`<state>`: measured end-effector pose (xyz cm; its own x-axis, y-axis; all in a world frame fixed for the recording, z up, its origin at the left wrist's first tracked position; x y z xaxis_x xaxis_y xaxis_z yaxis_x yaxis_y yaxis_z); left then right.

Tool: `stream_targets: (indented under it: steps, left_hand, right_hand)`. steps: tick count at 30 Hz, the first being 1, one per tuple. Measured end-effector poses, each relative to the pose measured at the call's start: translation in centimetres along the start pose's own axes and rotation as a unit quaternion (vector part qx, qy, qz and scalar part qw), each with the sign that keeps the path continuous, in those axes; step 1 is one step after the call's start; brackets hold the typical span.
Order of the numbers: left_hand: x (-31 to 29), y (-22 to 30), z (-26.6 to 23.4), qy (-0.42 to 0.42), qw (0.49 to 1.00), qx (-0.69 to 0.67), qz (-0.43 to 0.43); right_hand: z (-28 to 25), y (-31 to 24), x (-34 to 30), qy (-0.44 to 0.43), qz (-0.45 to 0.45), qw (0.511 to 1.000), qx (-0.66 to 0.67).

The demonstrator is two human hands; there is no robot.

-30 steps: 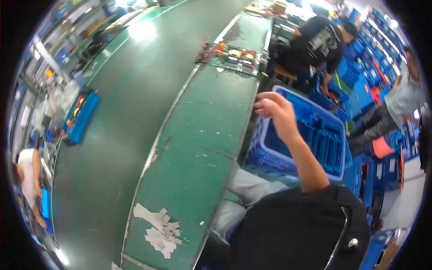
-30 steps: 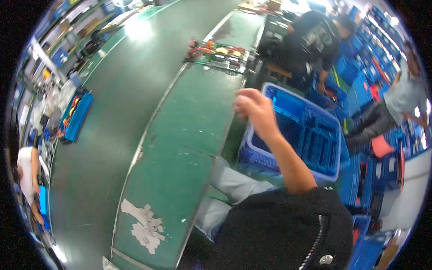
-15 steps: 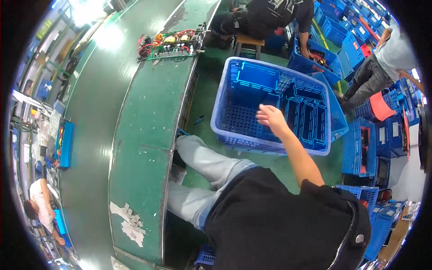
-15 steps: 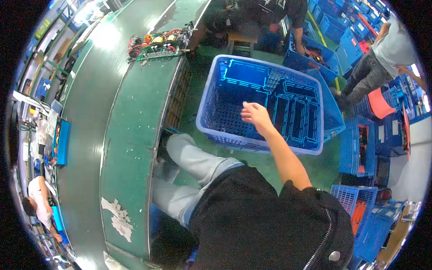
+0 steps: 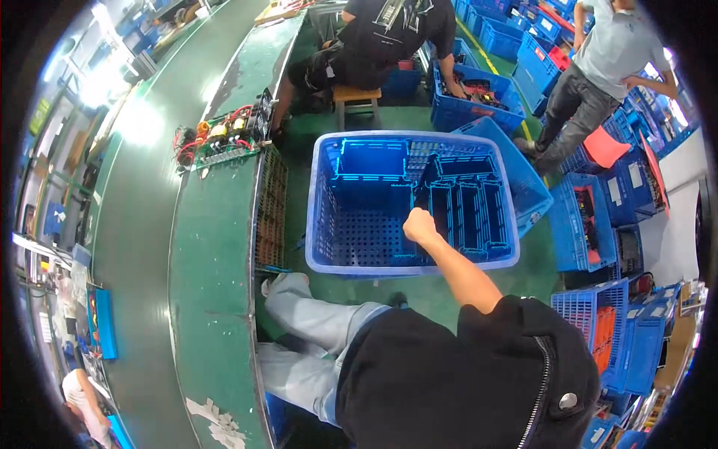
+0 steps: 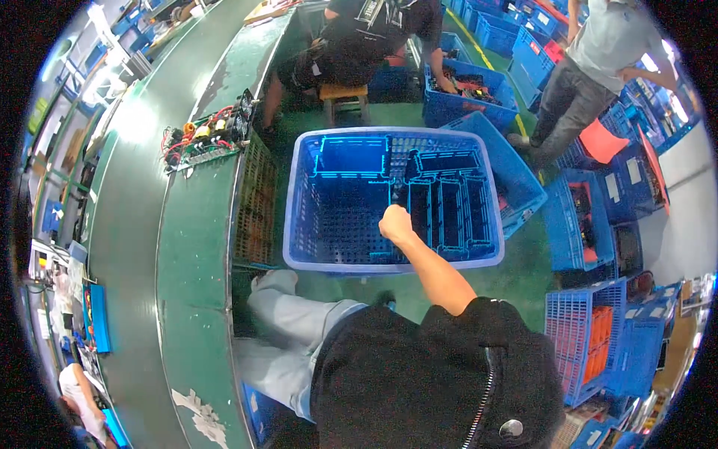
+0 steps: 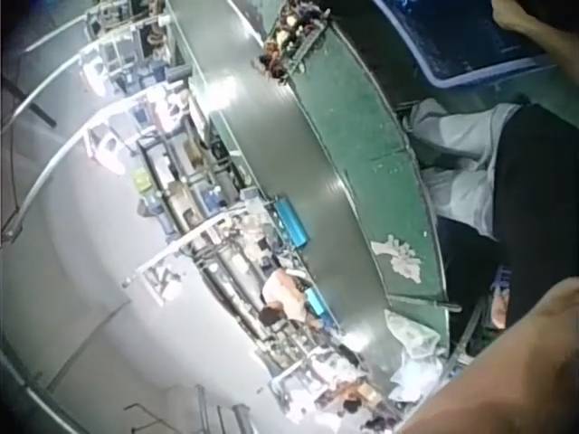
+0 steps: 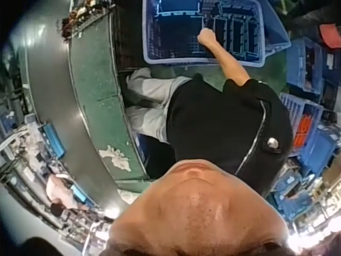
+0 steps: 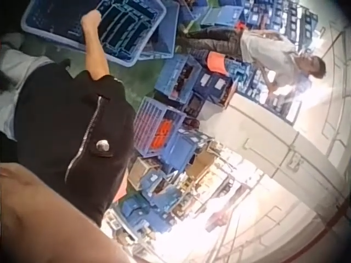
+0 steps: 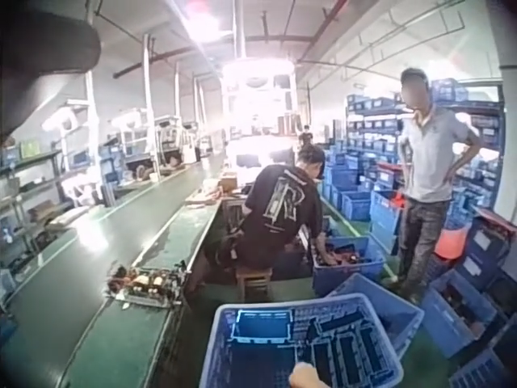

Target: Assembling electronic components into plastic housings on a production line.

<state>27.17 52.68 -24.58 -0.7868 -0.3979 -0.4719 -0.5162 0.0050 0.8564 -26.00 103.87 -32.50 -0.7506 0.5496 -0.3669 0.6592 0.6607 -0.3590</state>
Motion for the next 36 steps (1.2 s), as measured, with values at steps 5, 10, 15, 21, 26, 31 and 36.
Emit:
stream_targets:
  steps: [5, 10, 15, 21, 26, 31, 36]
  left_hand:
    - [-2.1, 2.7, 0.9, -0.059, 0.997, -0.048, -0.030]
    - [7.3, 12.2, 2.7, 0.004, 0.989, 0.077, -0.128]
    - [12.8, 20.4, 8.9, -0.167, 0.977, 0.101, 0.086]
    - [18.4, 22.7, 13.4, -0.158, 0.973, -0.041, 0.164]
    - [19.1, 25.0, 21.3, -0.317, 0.935, -0.054, 0.148]
    - [20.1, 27.3, 25.3, -0.306, 0.918, -0.188, 0.169]
    - [20.8, 31.5, 23.6, -0.177, 0.947, -0.187, 0.193]
  right_hand:
    - [-0.5, -2.3, -1.0, -0.007, 0.001, 1.000, 0.003]
    - [-8.5, -3.3, -3.6, 0.058, -0.024, 0.997, 0.034]
    - [-18.4, -3.0, -8.1, 0.143, -0.125, 0.979, 0.080]
    - [-29.1, -1.7, -18.4, 0.019, -0.133, 0.914, 0.383]
    - [-29.5, 2.2, -19.7, -0.034, -0.153, 0.872, 0.464]
    - [-24.9, -2.7, -20.9, 0.071, -0.222, 0.823, 0.519]
    - [-20.0, -9.4, -24.2, 0.031, -0.388, 0.792, 0.471]
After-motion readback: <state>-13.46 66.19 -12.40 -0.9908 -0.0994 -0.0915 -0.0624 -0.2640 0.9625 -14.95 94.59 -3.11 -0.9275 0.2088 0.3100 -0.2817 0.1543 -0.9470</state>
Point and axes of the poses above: each hand's wrist, its own x-axis towards the middle knuckle, its own z-axis out of the palm, y = z × x, the point moved 9 cm from there along x, towards the middle knuckle, and after that the axes turned 11 degrees about z, right-handed, at the moved point
